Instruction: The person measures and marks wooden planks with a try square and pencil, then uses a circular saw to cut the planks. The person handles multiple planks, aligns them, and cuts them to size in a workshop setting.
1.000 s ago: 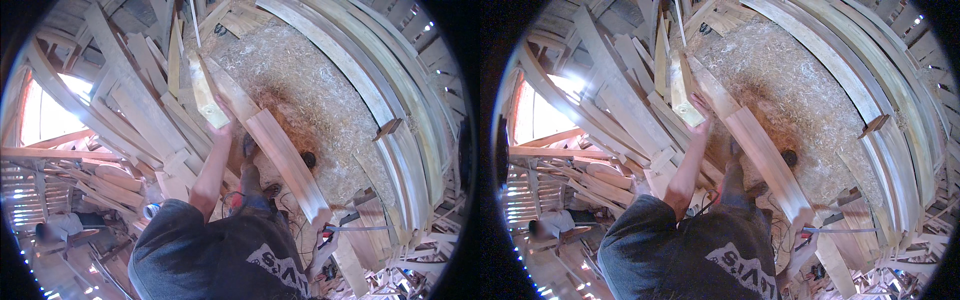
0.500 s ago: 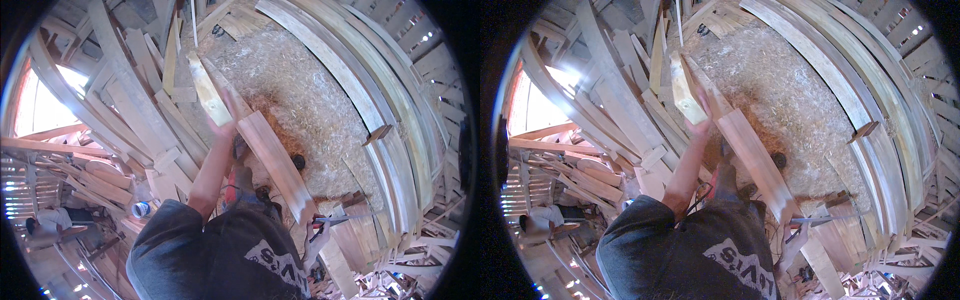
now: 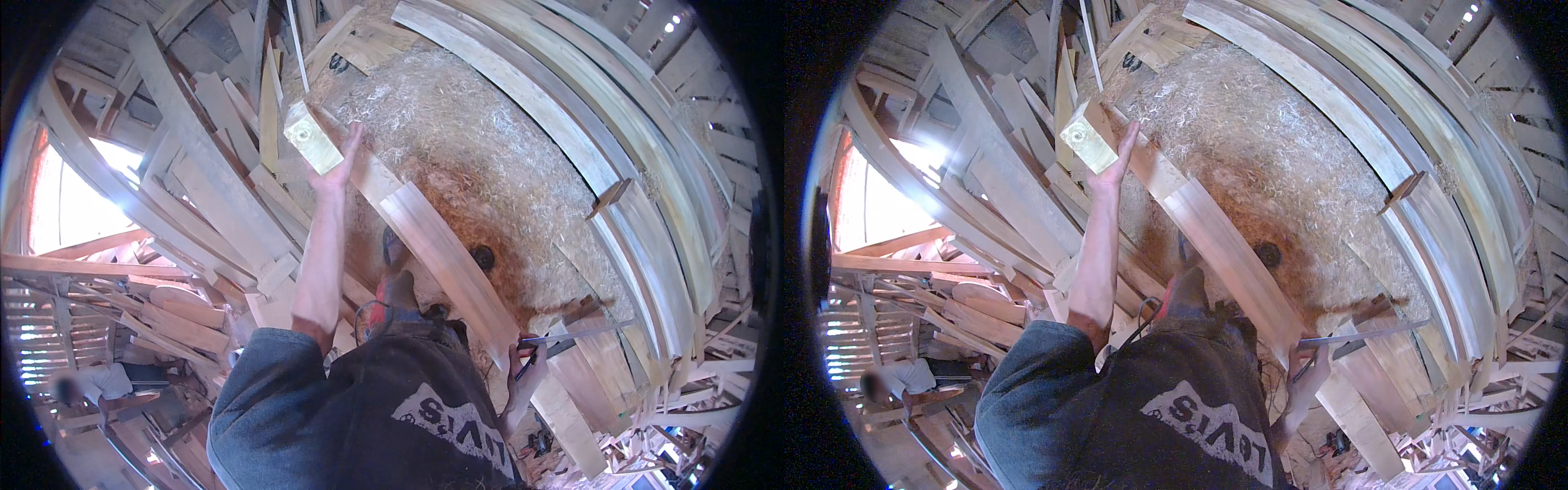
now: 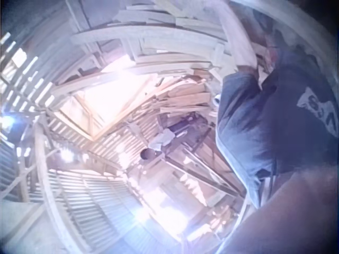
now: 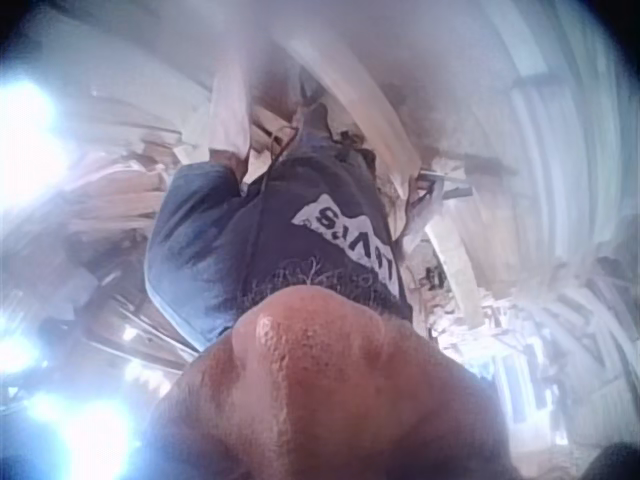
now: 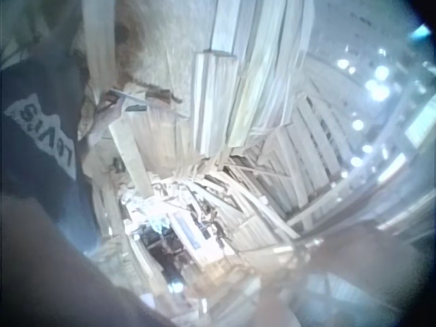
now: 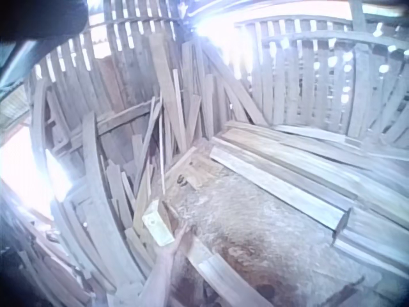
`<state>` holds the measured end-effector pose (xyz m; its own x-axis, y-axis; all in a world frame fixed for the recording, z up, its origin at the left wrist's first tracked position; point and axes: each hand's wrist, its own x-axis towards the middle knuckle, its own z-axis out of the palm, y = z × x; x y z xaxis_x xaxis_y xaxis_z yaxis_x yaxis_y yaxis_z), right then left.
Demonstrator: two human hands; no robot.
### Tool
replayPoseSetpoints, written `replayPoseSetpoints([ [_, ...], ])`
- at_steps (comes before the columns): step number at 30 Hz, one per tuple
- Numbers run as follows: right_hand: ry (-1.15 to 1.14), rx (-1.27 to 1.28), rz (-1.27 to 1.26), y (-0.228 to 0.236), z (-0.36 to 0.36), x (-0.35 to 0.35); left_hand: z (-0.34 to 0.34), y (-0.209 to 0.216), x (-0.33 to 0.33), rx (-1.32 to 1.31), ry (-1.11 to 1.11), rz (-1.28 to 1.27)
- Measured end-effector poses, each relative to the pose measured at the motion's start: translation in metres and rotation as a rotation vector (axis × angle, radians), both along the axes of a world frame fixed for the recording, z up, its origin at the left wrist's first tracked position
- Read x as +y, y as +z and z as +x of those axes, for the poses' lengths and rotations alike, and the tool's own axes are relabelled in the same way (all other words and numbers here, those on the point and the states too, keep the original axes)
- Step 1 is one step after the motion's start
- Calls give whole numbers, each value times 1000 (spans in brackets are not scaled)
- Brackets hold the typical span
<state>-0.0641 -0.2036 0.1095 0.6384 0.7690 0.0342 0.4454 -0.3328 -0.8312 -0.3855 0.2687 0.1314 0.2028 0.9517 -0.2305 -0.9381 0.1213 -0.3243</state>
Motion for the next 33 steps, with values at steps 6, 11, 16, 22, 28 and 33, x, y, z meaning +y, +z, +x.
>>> replayPoseSetpoints([
  [6,-20,58,-21,-5,2,-9,9,5,-6,-14,32,-10],
  [11,-30,99,-61,1,1,-8,10,6,-7,26,34,-19],
  [16,-30,97,-68,7,0,-9,10,-2,-7,-28,34,-30],
  [22,-16,56,-78,5,2,-13,14,2,-7,5,-8,-81],
  [28,-18,46,-69,-3,4,-7,2,-57,-19,1006,-103,62],
  [33,5,-18,-143,0,7,16,-1,-86,-42,1053,-327,-41],
])
